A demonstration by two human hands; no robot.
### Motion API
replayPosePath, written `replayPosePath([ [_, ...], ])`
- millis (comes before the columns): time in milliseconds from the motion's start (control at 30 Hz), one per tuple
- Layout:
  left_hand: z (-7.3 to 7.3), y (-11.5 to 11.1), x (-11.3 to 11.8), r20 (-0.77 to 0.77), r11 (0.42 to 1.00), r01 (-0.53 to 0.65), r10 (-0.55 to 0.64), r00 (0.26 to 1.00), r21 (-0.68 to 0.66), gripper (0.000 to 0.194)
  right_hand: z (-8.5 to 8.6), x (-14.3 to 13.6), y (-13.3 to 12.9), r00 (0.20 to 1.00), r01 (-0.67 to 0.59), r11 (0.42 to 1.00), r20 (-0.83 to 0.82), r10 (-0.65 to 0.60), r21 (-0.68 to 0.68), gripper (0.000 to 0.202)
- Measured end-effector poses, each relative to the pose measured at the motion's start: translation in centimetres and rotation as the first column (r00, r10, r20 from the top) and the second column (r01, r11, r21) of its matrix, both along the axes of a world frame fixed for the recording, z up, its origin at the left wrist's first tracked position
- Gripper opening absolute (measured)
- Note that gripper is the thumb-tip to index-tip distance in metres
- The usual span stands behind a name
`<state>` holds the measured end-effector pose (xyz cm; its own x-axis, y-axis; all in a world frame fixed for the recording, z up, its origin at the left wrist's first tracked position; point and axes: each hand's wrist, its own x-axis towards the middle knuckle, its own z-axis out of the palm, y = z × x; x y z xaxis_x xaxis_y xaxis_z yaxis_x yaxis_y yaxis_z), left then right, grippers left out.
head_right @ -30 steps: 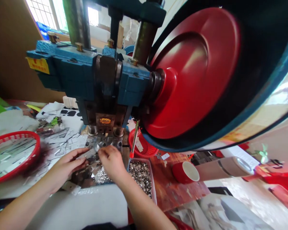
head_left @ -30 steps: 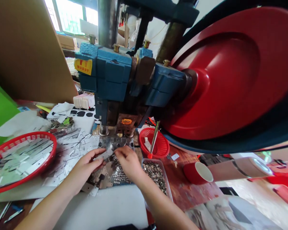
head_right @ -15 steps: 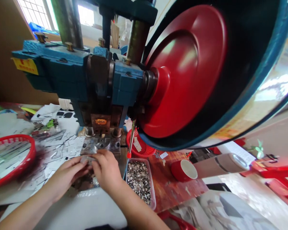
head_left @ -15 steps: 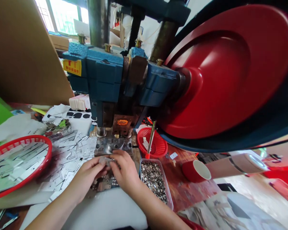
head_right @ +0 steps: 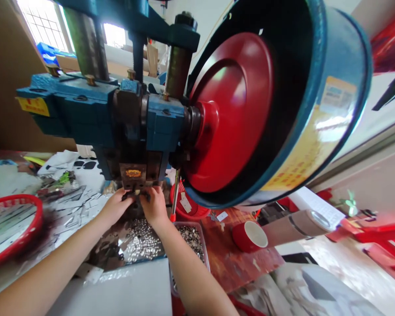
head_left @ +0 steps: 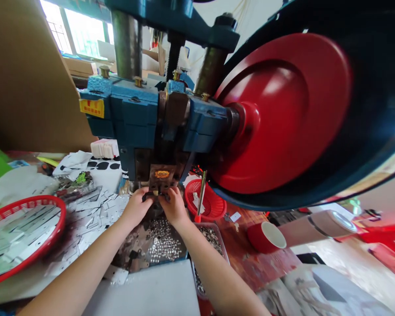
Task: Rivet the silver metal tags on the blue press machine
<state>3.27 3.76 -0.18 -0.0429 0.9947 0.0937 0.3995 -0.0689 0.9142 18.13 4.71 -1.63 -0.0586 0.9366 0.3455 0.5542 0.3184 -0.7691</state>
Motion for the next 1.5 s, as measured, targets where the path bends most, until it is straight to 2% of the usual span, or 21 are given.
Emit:
replayPosePath([
  [133, -0.8, 0.1, -0.3, 0.065, 0.993, 0.068, -0.062, 0.996, -0.093, 0.039, -0.8, -0.1, 0.6, 0.997, -0.046, 0.998, -0.057, 0.043, -0.042, 0.019],
  [300, -1.1, 0.6, -0.3, 0.042, 0.988, 0.093, -0.089, 0.995, -0.123, 0.039, -0.4, -0.3, 0.9, 0.996, -0.080, 0.991, -0.055, 0.074, -0.105, 0.022],
  [433, -0.2, 0.4, -0.4, -0.032, 0.993, 0.086, -0.089, 0.996, -0.086, 0.034, 0.3, -0.4, 0.6, 0.998, -0.052, 0.992, -0.042, 0.047, -0.119, 0.019],
  [567, 1.0, -2.2, -2.4, -0.156, 1.000, 0.022, -0.023, 0.988, -0.007, 0.034, 0.7, 1.0, -1.5, 0.994, -0.013, 0.998, -0.113, 0.007, -0.055, 0.018],
  [667, 0.9, -5.4, -4.4, -0.390, 0.978, 0.197, -0.206, 0.898, -0.064, 0.026, 0.8, 2.9, -3.7, 0.992, -0.053, 0.997, -0.121, 0.045, -0.064, 0.015],
  [733, 0.4, -7.2, -5.0, -0.496, 0.957, 0.264, -0.287, 0.820, -0.117, 0.026, 0.7, 3.9, -4.8, 0.994, -0.074, 0.990, -0.091, 0.064, -0.116, 0.015],
  [833, -0.4, -8.5, -4.5, -0.604, 0.952, 0.265, -0.303, 0.737, -0.154, 0.027, 0.3, 4.9, -5.6, 0.996, -0.073, 0.982, -0.059, 0.063, -0.175, 0.016],
  [1000, -0.7, -8.0, -2.7, -0.724, 0.962, 0.180, -0.271, 0.634, -0.203, 0.023, -0.7, 5.8, -5.5, 0.999, -0.024, 0.992, 0.025, 0.028, -0.124, 0.017],
  [1133, -1.0, -7.9, -2.6, -0.729, 0.971, 0.155, -0.240, 0.641, -0.182, 0.025, -0.9, 6.1, -5.6, 0.965, -0.021, 1.000, 0.262, 0.020, 0.003, 0.020],
  [1267, -1.6, -8.1, -2.9, -0.707, 0.976, 0.153, -0.217, 0.673, -0.154, 0.024, -0.7, 5.7, -5.9, 0.849, -0.098, 0.994, 0.524, 0.058, 0.049, 0.019],
  [1367, -1.9, -8.2, -2.8, -0.689, 0.979, 0.155, -0.205, 0.695, -0.135, 0.022, -0.9, 5.2, -6.0, 0.822, -0.102, 0.991, 0.568, 0.034, 0.087, 0.013],
  [1500, -2.1, -8.3, -2.7, -0.677, 0.981, 0.153, -0.193, 0.711, -0.119, 0.022, -1.4, 4.9, -5.8, 0.858, -0.091, 0.988, 0.513, 0.015, 0.124, 0.017],
])
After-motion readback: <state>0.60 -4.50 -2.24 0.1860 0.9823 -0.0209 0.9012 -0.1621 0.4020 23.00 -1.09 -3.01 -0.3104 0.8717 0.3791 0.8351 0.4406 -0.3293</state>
